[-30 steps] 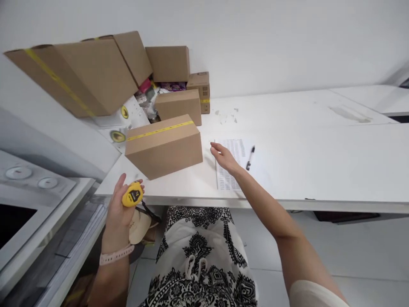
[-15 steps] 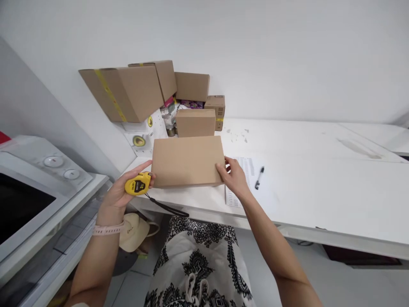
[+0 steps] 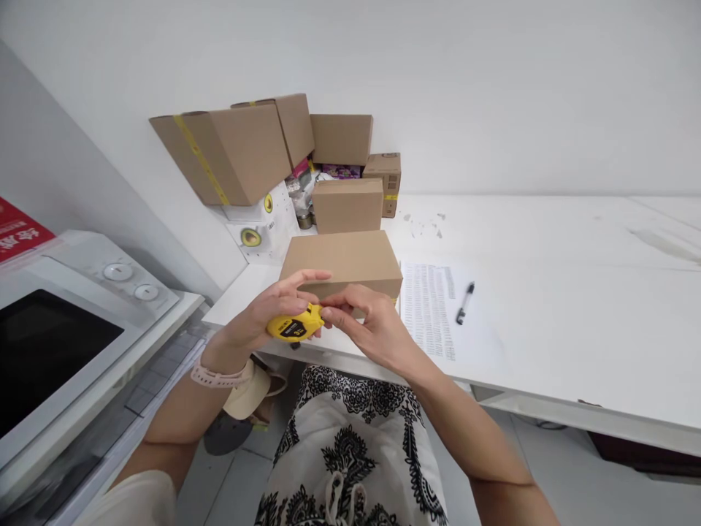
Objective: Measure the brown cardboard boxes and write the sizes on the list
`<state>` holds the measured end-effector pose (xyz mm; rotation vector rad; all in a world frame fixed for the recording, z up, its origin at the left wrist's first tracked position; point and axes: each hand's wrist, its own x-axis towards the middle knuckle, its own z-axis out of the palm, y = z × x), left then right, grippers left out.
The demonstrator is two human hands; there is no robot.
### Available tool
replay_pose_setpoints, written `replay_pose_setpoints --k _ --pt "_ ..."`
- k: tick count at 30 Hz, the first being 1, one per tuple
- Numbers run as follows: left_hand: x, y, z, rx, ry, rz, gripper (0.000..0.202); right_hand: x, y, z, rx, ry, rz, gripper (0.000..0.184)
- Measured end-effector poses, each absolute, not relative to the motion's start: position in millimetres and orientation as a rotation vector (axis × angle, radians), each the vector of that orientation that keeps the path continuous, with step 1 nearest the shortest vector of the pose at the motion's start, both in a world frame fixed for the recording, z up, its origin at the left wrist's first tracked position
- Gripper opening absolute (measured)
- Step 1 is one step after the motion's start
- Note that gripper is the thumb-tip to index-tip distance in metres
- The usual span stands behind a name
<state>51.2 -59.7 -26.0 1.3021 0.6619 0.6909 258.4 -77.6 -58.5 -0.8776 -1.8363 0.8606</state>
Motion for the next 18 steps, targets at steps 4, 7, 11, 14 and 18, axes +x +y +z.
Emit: replay_pose_setpoints --k 4,7,11,14,18 --pt "49 -57 -24 1.304 0.691 0.657 0.055 262 -80 -62 -0.840 -1.846 0.775 0.016" --pt "49 -54 -22 1.309 0.724 0.625 0.055 261 -80 -64 -0.821 -1.847 0.693 0.014" --pt "51 -48 -24 1.307 0.746 0.582 0.059 258 -76 -66 -0.828 -1.813 0.786 0.014" --pt "52 -45 -26 1.328 0.758 0.576 0.060 259 -69 -68 -0.919 -1.736 0.963 0.025" --pt "52 -43 -27 1.365 0.757 0.647 0.059 263 -62 -71 -1.008 -1.633 1.201 0.035"
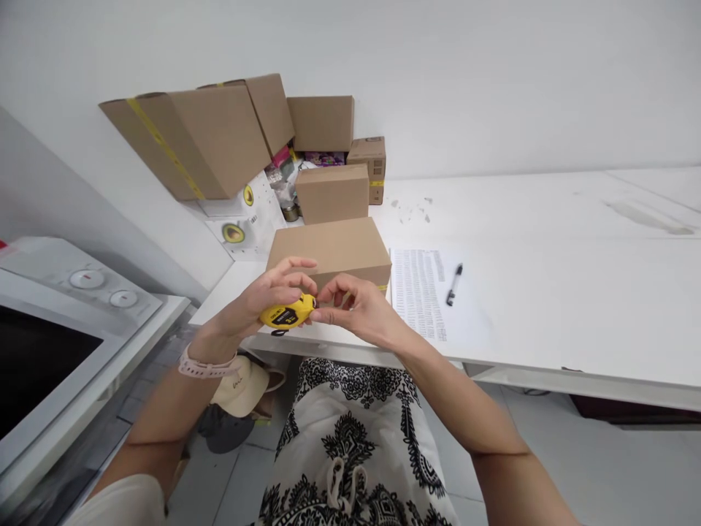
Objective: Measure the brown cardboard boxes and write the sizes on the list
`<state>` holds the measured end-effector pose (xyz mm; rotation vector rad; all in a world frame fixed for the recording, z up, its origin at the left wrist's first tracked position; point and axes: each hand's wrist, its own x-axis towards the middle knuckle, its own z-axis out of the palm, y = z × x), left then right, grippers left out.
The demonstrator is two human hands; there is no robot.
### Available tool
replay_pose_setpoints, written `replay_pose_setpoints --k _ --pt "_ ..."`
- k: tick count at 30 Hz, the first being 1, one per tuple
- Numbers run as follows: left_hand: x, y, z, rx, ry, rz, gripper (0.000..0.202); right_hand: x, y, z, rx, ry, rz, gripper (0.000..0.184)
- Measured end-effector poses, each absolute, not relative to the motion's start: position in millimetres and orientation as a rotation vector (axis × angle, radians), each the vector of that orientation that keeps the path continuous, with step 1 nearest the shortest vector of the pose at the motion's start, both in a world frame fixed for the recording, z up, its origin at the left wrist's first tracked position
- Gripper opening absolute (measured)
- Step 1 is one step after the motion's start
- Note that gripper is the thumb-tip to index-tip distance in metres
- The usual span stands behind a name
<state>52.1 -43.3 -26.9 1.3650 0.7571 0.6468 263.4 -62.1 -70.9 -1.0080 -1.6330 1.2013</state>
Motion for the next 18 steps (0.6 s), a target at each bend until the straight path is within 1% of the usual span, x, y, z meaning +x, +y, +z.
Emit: replay_pose_setpoints --k 7,11,13,15,18 --pt "58 -41 -29 1.615 0.761 0.634 0.060 254 -61 -75 -0.891 -1.431 1.668 0.044" --pt "53 -33 -23 1.716 0.774 0.579 0.059 264 -52 -74 -0.764 -1.322 1.894 0.044" --pt "41 -24 -16 1.751 0.838 0.557 0.057 286 -37 -69 -0.695 -1.321 1.867 0.041" --pt "24 -11 -7 1.786 0.949 0.547 0.055 317 -15 -62 -0.669 -1.326 1.743 0.039" --pt "-5 19 6 1.840 1.147 0.495 0.048 362 23 -57 -0.759 -1.306 1.634 0.041"
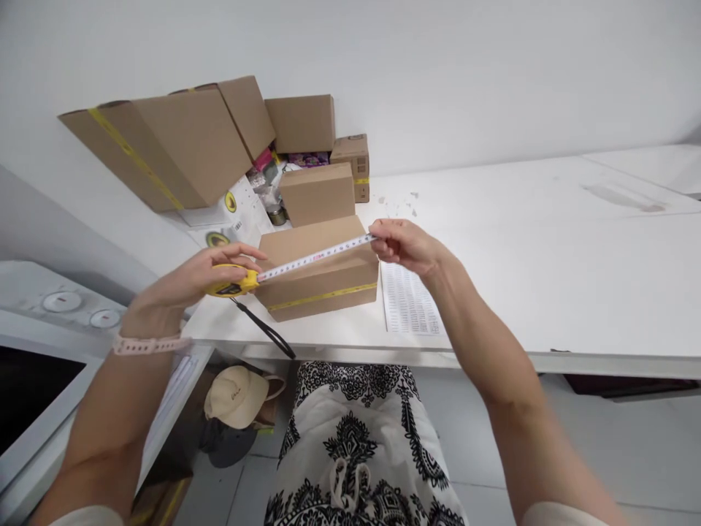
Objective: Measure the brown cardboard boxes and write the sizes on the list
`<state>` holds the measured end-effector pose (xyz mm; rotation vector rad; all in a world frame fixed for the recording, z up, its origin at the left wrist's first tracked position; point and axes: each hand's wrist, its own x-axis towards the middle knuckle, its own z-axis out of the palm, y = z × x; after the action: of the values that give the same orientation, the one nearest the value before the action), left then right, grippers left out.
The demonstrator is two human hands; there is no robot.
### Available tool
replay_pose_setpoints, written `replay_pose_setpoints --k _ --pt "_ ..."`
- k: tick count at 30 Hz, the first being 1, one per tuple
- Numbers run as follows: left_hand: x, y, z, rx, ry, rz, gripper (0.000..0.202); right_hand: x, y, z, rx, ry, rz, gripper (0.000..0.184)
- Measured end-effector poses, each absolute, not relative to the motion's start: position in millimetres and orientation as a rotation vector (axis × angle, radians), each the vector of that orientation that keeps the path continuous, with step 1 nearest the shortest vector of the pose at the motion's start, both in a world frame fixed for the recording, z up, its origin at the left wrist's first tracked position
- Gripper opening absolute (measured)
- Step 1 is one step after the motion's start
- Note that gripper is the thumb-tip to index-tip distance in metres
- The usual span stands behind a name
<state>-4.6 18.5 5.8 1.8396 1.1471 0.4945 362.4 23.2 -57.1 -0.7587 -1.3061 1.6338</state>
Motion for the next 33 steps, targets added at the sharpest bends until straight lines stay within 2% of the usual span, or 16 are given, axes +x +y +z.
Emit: replay_pose_setpoints --k 7,12,23,33 --pt "-45 92 9 1.819 1.375 0.330 0.032 391 93 -88 -1.044 -1.148 1.592 0.029" --pt "-60 114 -4 1.673 1.369 0.269 0.032 377 110 -110 -1.145 -1.073 1.579 0.024" --pt "-75 127 -13 1.721 1.371 0.272 0.029 351 95 -114 -1.233 -1.258 1.238 0.036" --pt "-64 117 -15 1.674 1.404 0.307 0.025 333 93 -125 -1.263 -1.093 1.239 0.045"
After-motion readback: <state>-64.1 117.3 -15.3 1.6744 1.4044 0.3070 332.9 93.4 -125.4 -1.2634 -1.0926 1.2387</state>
